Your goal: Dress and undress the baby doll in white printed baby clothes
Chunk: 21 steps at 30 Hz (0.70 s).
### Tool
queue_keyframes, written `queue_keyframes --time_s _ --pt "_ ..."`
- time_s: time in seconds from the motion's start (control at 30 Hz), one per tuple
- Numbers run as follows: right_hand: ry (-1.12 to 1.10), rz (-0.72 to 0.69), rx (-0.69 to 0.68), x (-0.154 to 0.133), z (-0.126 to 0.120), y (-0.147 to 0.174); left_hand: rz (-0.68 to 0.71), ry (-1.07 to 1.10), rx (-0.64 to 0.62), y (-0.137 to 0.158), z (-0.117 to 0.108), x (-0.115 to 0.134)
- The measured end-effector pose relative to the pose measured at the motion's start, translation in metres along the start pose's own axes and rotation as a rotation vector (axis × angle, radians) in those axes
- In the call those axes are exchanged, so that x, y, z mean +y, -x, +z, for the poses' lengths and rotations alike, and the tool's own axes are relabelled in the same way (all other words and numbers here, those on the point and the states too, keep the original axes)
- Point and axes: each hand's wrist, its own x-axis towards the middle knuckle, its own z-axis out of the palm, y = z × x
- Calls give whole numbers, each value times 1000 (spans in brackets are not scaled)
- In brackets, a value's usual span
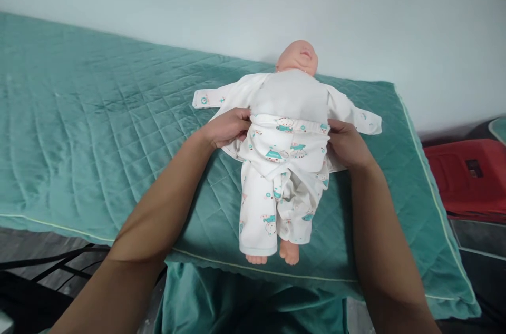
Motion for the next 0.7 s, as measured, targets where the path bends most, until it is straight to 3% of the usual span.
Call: queue_keyframes --time_s 0.3,0.43,0.57,0.7 --pt "141 21 -13 -16 4 4 168 -256 82 4 6 -3" --pt "138 73 69 -15 3 4 240 -370 153 5 9 -3" --pt "100 89 112 -13 5 2 260 -453 229 7 11 -2" --pt "52 45 140 -13 6 0 252 -467 205 8 10 1"
